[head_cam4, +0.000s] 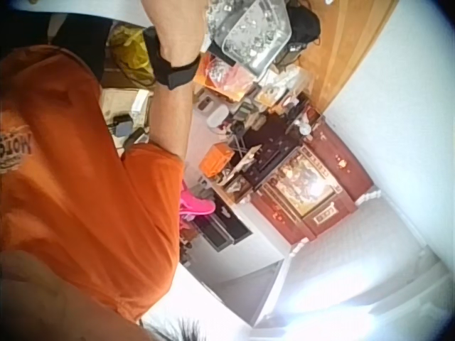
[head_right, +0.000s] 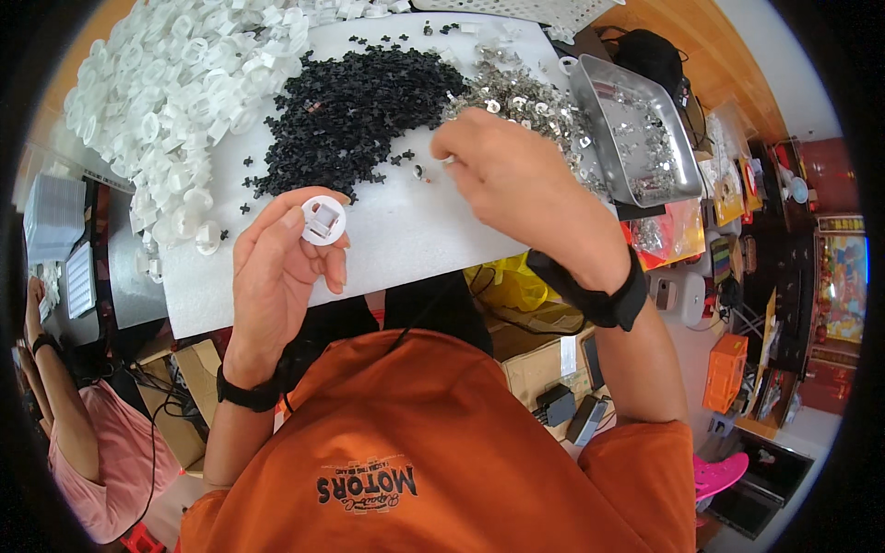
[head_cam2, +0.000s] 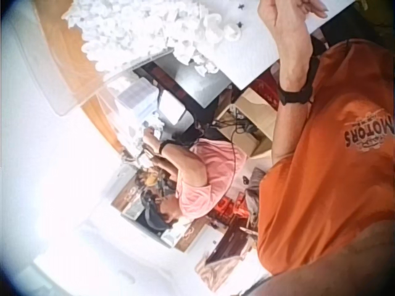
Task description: Assembling small plastic and metal components into finished units at a workshop desk.
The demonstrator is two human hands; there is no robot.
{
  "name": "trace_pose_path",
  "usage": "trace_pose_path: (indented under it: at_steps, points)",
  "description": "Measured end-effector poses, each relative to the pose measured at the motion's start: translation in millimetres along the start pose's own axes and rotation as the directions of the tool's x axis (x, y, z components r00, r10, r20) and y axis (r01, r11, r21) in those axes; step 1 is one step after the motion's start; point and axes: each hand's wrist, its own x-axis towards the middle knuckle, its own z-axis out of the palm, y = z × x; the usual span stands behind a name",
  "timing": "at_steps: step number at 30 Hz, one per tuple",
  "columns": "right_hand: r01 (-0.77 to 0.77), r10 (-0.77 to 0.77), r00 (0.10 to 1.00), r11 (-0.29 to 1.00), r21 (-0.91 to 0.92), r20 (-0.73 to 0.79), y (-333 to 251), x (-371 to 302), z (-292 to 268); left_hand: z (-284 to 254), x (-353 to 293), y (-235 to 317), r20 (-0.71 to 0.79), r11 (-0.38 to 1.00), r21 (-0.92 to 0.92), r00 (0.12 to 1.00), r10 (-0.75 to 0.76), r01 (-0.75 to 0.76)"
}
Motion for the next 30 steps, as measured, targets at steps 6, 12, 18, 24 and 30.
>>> trace_pose_path:
  at_steps: [6,12,18,24,30]
  points:
    - [-0.053,0.054,0.999,0.991,-0.124,-0.001,-11,7,20,3,1,0,0.002,1.000,0.015,1.000,0.005,-0.005]
    - [0.064,-0.050,0.994,0.984,-0.164,0.092,-6,-5,9,2,1,-1,-0.014,1.000,0.014,1.000,0.003,-0.003]
    - [0.123,-0.099,0.986,0.975,-0.183,0.133,-7,-14,3,4,1,0,-0.008,0.999,0.035,1.000,0.005,-0.005]
    - [0.136,-0.121,0.988,0.973,-0.188,0.092,-17,-10,7,4,1,-2,-0.018,0.999,0.037,1.000,0.005,-0.005]
    - [0.141,-0.117,0.988,0.952,-0.271,0.102,-22,-13,20,4,-1,-1,-0.030,0.999,0.039,0.999,0.010,-0.009]
